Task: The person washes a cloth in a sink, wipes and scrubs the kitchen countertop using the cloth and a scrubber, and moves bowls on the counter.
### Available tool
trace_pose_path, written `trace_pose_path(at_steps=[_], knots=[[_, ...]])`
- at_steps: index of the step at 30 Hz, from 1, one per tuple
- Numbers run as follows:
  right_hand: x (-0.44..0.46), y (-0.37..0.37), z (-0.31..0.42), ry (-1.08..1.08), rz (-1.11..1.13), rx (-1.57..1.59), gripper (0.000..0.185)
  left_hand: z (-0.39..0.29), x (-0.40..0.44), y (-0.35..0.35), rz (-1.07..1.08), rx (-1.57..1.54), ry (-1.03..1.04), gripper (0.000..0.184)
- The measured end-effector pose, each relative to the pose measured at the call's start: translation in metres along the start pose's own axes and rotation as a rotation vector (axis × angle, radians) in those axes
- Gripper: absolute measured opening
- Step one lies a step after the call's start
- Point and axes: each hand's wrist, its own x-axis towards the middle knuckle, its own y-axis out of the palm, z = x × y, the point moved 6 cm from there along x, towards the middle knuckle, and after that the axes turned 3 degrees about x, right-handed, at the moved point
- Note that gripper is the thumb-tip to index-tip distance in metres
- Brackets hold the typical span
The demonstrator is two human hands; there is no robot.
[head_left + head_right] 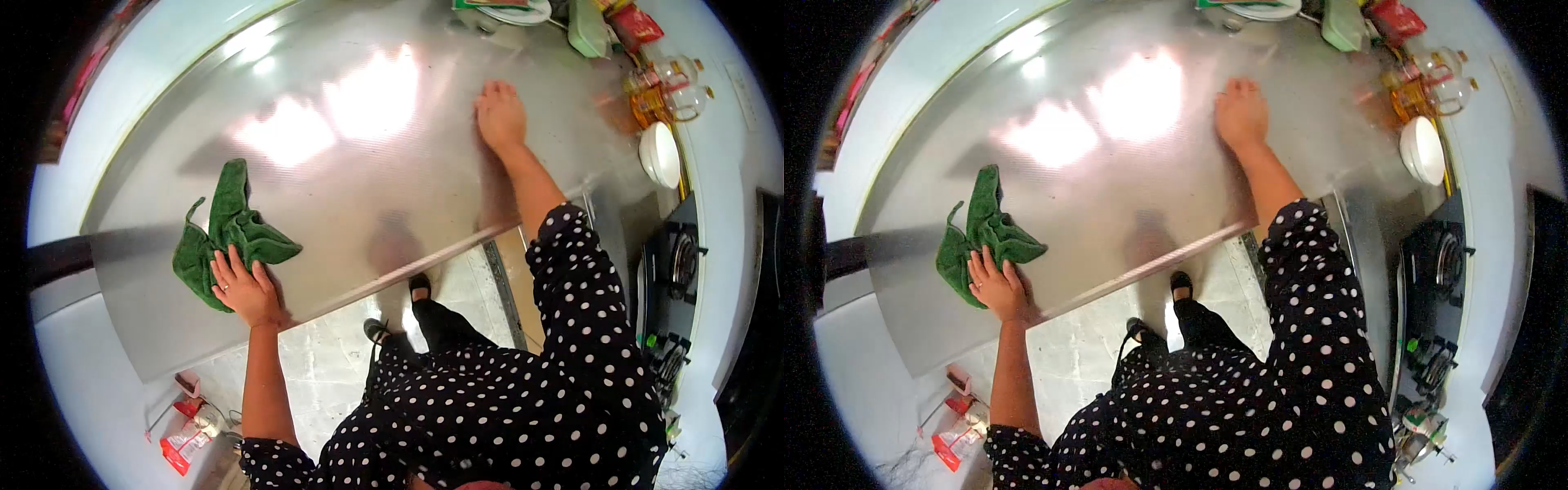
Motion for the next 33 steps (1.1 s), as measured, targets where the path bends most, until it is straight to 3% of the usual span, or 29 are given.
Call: trace_pose_path(at_steps=[2,4,5,6,9,10,11,12,13,15,16,17,18,20,22,26,27,28,29,31,32,33], knots=[[0.006,0.015,0.008,0.014,0.064,-0.304,0.026,-0.004,-0.001,-0.004,0.006,-0.024,0.011,0.051],[-0.041,0.08,0.119,-0.447,0.118,-0.388,0.027,-0.002,-0.004,-0.005,0.009,-0.01,0.007,0.052],[-0.064,0.09,0.168,-0.388,0.335,-0.129,0.028,0.001,-0.006,-0.001,0.018,-0.001,0.0,0.052],[-0.095,0.071,0.207,-0.722,-0.005,0.091,0.03,-0.002,-0.001,-0.001,0.022,0.0,-0.004,0.052],[-0.054,0.079,0.139,-0.297,0.346,-0.104,0.034,0.001,-0.004,-0.001,0.031,-0.037,-0.006,0.051],[-0.036,0.059,0.088,-0.281,0.106,-0.009,0.035,0.0,-0.002,-0.002,0.026,-0.057,0.007,0.051],[-0.009,0.049,0.029,-0.266,0.106,-0.368,0.034,-0.002,0.0,-0.002,0.025,-0.064,0.0,0.051],[0.009,0.056,-0.052,-0.359,-0.055,-0.727,0.033,-0.003,0.001,-0.003,0.032,-0.047,-0.005,0.051],[0.012,0.06,-0.045,-0.372,-0.051,-0.726,0.033,-0.002,0.001,-0.004,0.043,-0.028,-0.017,0.052],[0.0,0.055,-0.04,-0.136,0.069,-0.634,0.034,-0.002,0.001,-0.007,0.048,-0.046,-0.025,0.052],[-0.024,0.051,0.029,-0.369,-0.09,-0.444,0.035,-0.005,0.001,-0.009,0.04,-0.066,-0.016,0.052],[-0.028,0.069,0.087,-0.063,0.391,-0.366,0.039,-0.003,0.001,-0.007,0.048,-0.048,-0.018,0.052],[-0.039,0.068,0.096,-0.064,0.382,-0.358,0.039,-0.001,0.002,-0.005,0.037,-0.043,-0.015,0.052],[-0.062,0.057,0.131,-0.603,0.064,-0.127,0.038,0.001,0.0,0.0,0.022,-0.051,0.002,0.052],[-0.009,0.047,0.039,-0.183,0.124,-0.241,0.033,-0.003,0.0,-0.003,0.03,-0.049,-0.002,0.052],[0.012,0.04,0.038,-0.19,0.129,-0.427,0.028,-0.005,0.001,-0.005,0.05,-0.046,-0.036,0.053],[0.012,0.039,0.047,-0.188,0.123,-0.488,0.026,-0.006,0.001,-0.005,0.052,-0.042,-0.041,0.053],[-0.003,0.06,0.098,-0.213,0.174,-0.329,0.024,-0.007,0.003,-0.007,0.04,-0.026,-0.061,0.053],[-0.029,0.112,0.136,-0.473,0.163,-0.472,0.023,-0.007,0.004,-0.008,0.061,-0.016,-0.061,0.053],[-0.091,0.124,0.237,-0.497,0.371,-0.027,0.025,-0.006,0.001,-0.009,0.042,0.009,-0.038,0.054],[-0.103,0.127,0.242,-0.507,0.35,-0.023,0.025,0.003,0.01,-0.013,0.019,0.012,-0.039,0.054],[-0.117,0.121,0.246,-0.598,0.193,0.075,0.026,0.009,0.015,-0.012,0.052,-0.015,0.032,0.054]])
